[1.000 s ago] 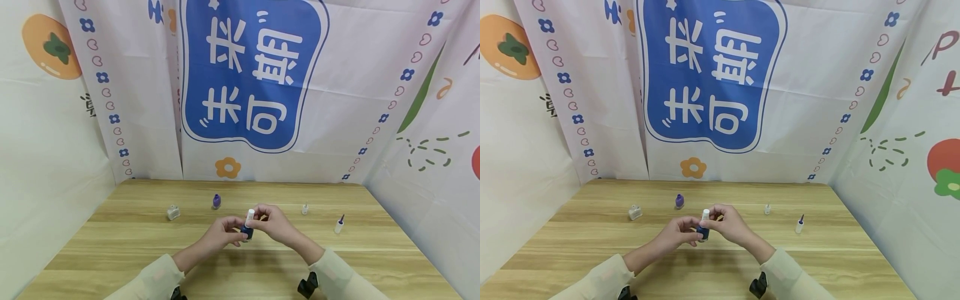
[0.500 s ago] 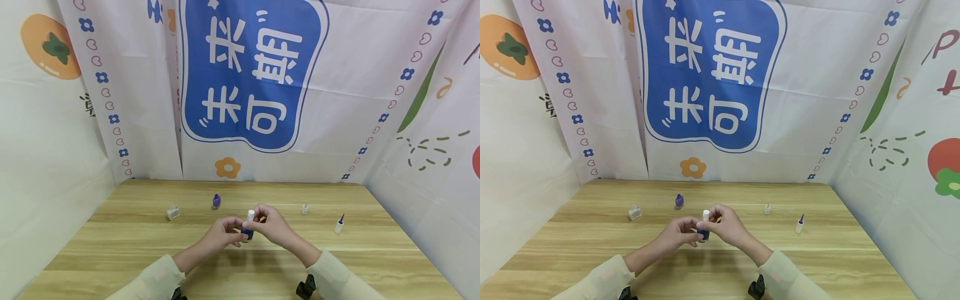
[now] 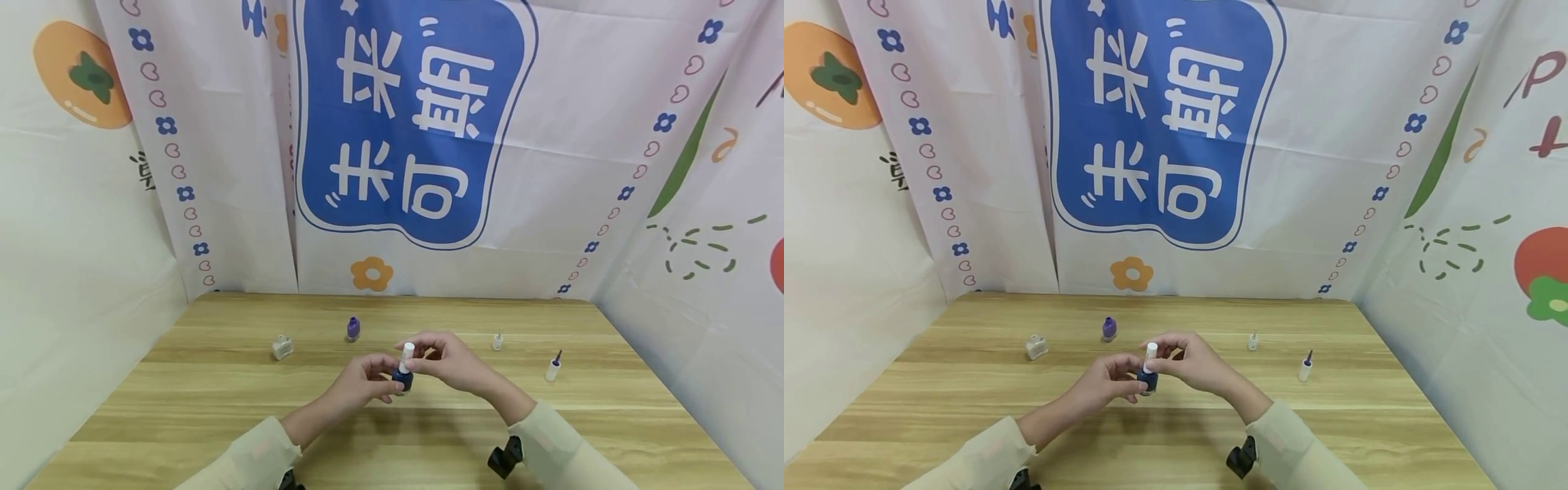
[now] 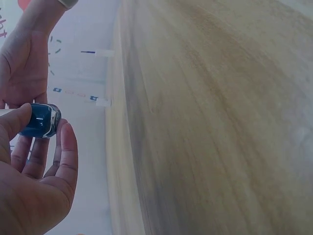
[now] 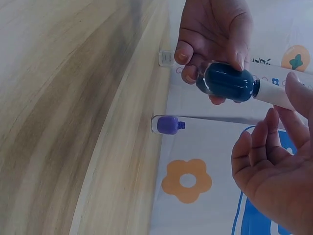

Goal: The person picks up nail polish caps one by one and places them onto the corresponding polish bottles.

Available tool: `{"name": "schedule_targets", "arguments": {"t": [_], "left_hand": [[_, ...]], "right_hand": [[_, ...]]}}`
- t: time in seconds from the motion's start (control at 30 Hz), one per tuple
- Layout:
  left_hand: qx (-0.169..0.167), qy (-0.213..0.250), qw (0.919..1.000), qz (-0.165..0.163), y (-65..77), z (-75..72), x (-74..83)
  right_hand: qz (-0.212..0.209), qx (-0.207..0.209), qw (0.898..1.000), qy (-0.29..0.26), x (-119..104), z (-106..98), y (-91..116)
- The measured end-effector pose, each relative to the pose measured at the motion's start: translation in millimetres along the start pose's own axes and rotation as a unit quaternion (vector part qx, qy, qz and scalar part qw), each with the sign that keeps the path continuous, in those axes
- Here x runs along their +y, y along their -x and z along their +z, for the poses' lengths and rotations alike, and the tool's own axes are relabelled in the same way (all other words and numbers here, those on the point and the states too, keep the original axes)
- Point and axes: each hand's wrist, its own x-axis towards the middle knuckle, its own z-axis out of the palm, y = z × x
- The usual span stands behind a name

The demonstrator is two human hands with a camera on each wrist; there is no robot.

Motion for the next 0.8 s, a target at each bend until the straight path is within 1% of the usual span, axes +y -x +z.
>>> {"name": "schedule_targets", "arguments": {"t": [0.1,0.4,0.67,0.8], "left_hand": [[0.0,0.001,1.0,0.003,1.2,0.9,0.7],[0.003,0.007,1.0,0.004,2.5,1.4,0.8],[0.004,0.008,1.0,0.004,2.2,1.7,1.8],[0.005,0.007,1.0,0.0,1.9,2.4,2.6]], "right_hand": [[-0.001,-0.008,1.0,-0.001,-0.7,0.5,-0.3],[0.009,0.01,1.0,0.007,1.5,3.8,-0.9],[0.017,0.049,0.999,0.009,3.8,8.0,-1.3],[0.018,0.068,0.997,-0.008,4.1,11.3,-0.9]]}}
